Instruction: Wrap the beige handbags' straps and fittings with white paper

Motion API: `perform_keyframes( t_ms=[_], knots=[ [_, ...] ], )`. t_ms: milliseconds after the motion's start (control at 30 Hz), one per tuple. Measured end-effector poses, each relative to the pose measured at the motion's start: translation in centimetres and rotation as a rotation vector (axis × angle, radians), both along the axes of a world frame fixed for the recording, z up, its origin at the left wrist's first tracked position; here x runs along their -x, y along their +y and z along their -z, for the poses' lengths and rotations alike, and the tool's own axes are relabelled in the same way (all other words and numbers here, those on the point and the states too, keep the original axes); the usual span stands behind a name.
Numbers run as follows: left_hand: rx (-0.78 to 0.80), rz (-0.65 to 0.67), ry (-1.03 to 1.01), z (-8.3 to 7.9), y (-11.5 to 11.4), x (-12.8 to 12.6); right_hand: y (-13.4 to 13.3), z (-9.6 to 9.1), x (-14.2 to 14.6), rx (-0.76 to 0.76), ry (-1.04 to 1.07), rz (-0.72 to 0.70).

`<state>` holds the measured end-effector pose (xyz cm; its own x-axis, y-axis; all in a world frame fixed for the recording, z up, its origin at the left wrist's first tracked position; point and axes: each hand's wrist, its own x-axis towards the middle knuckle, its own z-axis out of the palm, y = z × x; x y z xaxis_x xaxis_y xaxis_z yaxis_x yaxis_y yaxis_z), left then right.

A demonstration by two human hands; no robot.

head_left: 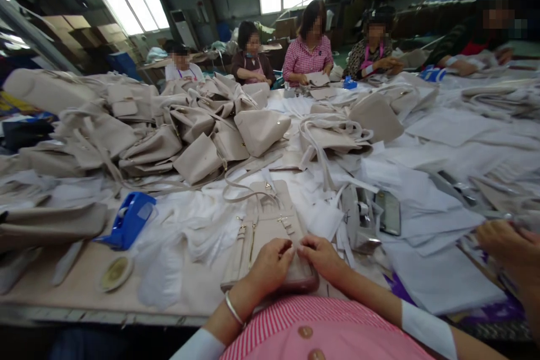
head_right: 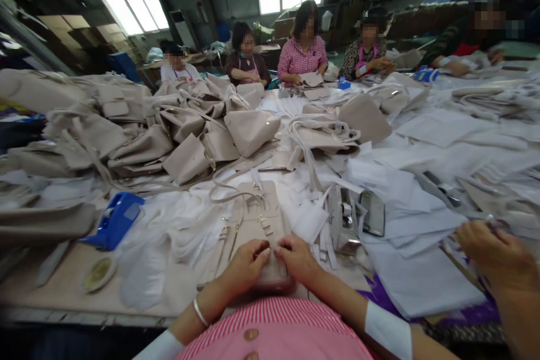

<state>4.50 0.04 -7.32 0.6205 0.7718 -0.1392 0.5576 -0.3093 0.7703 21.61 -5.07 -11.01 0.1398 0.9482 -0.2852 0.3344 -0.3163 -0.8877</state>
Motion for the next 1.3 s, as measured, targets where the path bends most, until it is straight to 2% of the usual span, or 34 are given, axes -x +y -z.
perform_keyframes(
  t_ms=[67,167,233,300,400,500,567,633,733,833,900,1000,1167,1300],
  knots=[
    [-0.150,0.028,0.100,0.5,0.4,1.2,-0.1,0.9,-0.5,0.034,-0.014,0.025],
    [-0.316,-0.104,0.366,1.1,1.8,4.4,1.1,1.6,-1.5,0.075,-0.176,-0.015],
    [-0.324,-0.173,0.496,1.3,2.6,6.3,2.5,1.3,-1.7,0.093,-0.267,-0.119],
    [-0.308,-0.171,0.557,1.1,3.1,7.4,3.8,0.8,-1.4,0.116,-0.300,-0.220],
    [-0.322,-0.207,0.557,0.7,2.8,6.9,4.6,-0.1,-0.1,0.093,-0.266,-0.232],
    [-0.195,-0.146,0.403,0.4,2.4,5.3,3.9,-0.3,1.0,0.003,-0.163,-0.133],
    [-0.133,-0.112,0.329,0.7,2.9,4.4,3.2,-0.2,1.3,-0.026,-0.099,-0.075],
    [-0.159,-0.190,0.390,1.3,4.7,4.1,2.8,0.0,1.1,0.000,-0.051,-0.036],
    [-0.142,-0.313,0.561,2.9,9.1,4.4,2.7,0.2,0.7,0.056,-0.046,-0.028],
    [-0.057,-0.272,0.614,4.6,13.2,4.4,2.9,0.2,0.9,0.018,-0.177,-0.121],
    [-0.031,-0.221,0.606,5.5,14.7,4.4,2.9,0.3,1.3,-0.013,-0.310,-0.218],
    [-0.018,-0.150,0.560,6.1,15.2,4.8,2.7,0.3,1.4,0.019,-0.457,-0.348],
    [-0.060,-0.083,0.494,5.3,15.4,6.4,3.3,-0.1,1.1,0.089,-0.511,-0.498],
    [-0.154,-0.071,0.496,5.6,16.3,5.4,4.2,-0.5,1.1,0.138,-0.526,-0.591]
  ],
)
